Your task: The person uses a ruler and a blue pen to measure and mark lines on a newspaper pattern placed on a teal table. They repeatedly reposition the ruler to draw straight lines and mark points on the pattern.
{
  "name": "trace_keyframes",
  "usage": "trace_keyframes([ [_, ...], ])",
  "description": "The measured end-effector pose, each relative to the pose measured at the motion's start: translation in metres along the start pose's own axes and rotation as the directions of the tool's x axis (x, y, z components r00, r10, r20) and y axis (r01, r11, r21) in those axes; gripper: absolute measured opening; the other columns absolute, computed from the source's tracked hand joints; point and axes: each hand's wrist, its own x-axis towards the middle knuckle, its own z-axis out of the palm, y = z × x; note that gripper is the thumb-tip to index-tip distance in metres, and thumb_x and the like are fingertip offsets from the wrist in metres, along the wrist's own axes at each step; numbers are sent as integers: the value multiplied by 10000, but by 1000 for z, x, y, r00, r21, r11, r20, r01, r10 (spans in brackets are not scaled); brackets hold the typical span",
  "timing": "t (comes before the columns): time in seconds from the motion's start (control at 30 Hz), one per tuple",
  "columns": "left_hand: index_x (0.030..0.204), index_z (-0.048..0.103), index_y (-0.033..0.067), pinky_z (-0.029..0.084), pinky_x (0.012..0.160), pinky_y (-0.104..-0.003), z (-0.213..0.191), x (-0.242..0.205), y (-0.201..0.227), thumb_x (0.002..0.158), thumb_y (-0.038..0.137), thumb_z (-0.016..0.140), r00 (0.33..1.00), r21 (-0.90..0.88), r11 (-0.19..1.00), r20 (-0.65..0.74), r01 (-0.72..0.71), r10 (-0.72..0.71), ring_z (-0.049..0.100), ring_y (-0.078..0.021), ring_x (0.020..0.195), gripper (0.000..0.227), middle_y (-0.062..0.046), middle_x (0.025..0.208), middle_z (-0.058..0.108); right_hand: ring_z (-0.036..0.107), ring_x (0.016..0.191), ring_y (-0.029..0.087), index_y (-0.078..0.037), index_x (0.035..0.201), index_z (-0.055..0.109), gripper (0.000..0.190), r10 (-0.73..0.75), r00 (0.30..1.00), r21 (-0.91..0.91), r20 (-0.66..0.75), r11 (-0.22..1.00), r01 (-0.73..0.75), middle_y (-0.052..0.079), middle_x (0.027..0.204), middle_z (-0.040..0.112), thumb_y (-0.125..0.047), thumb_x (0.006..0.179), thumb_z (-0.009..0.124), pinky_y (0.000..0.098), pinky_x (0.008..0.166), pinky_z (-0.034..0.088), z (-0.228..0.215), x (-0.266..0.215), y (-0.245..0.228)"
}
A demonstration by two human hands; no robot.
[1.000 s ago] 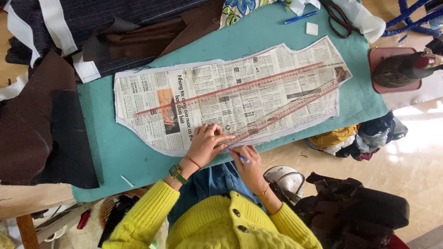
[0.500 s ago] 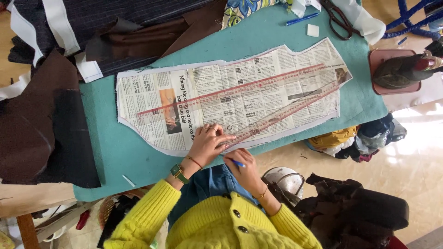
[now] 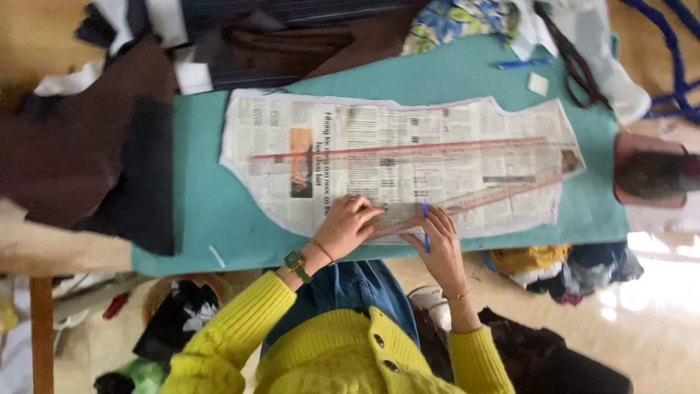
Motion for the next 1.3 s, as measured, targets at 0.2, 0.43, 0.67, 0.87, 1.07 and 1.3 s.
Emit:
trace_keyframes([
  [0.2, 1111, 723, 217, 536, 834, -424, -6, 5, 9, 881, 414, 714, 993, -46, 995, -67, 90, -93, 661, -274, 962, 303, -38, 1042, 622, 647, 1026, 344, -102, 957, 681, 372, -83, 993, -28, 86, 996, 85, 83, 987, 652, -348, 766, 884, 446, 890, 506, 20, -4, 60],
  [0.43, 1227, 688, 151, 542, 872, -416, -20, 16, 19, 983, 357, 629, 952, -119, 945, 38, 305, -303, 699, -318, 987, 325, -116, 1122, 623, 643, 913, 299, -146, 871, 650, 361, -183, 961, 1, 205, 982, 187, 39, 855, 600, -358, 710, 895, 398, 831, 505, 10, 15, 74],
  [0.67, 1319, 627, 180, 551, 714, -368, -15, 21, 26, 978, 461, 603, 937, -26, 937, 31, 348, -347, 652, -235, 876, 442, -94, 1142, 620, 585, 905, 233, -122, 938, 647, 283, -179, 948, -37, 262, 980, 195, 31, 910, 615, -346, 854, 798, 387, 892, 455, -3, 24, 110],
  [0.87, 1387, 592, 215, 500, 871, -447, -21, 23, 43, 975, 475, 599, 901, 78, 900, 36, 429, -433, 568, -298, 1083, 487, -92, 1204, 612, 573, 900, 234, -126, 948, 643, 292, -213, 948, -72, 239, 969, 236, 35, 934, 617, -345, 848, 808, 400, 902, 461, -13, 29, 140],
  [1.07, 1405, 582, 238, 481, 941, -467, -21, 23, 59, 945, 389, 677, 878, 98, 873, -83, 477, -471, 544, -294, 1171, 493, -52, 1202, 634, 585, 928, 234, -131, 922, 653, 282, -133, 966, -109, 222, 981, 160, 29, 924, 624, -357, 847, 804, 401, 926, 461, -24, 27, 170],
  [1.3, 1335, 593, 237, 494, 920, -493, -15, 23, 63, 915, 369, 718, 883, 142, 886, -243, 442, -402, 509, -312, 1254, 458, -59, 1264, 590, 631, 1094, 256, -124, 1175, 623, 264, -5, 976, 0, 218, 1000, 5, 34, 1109, 673, -269, 963, 684, 440, 1006, 474, -33, 28, 177],
])
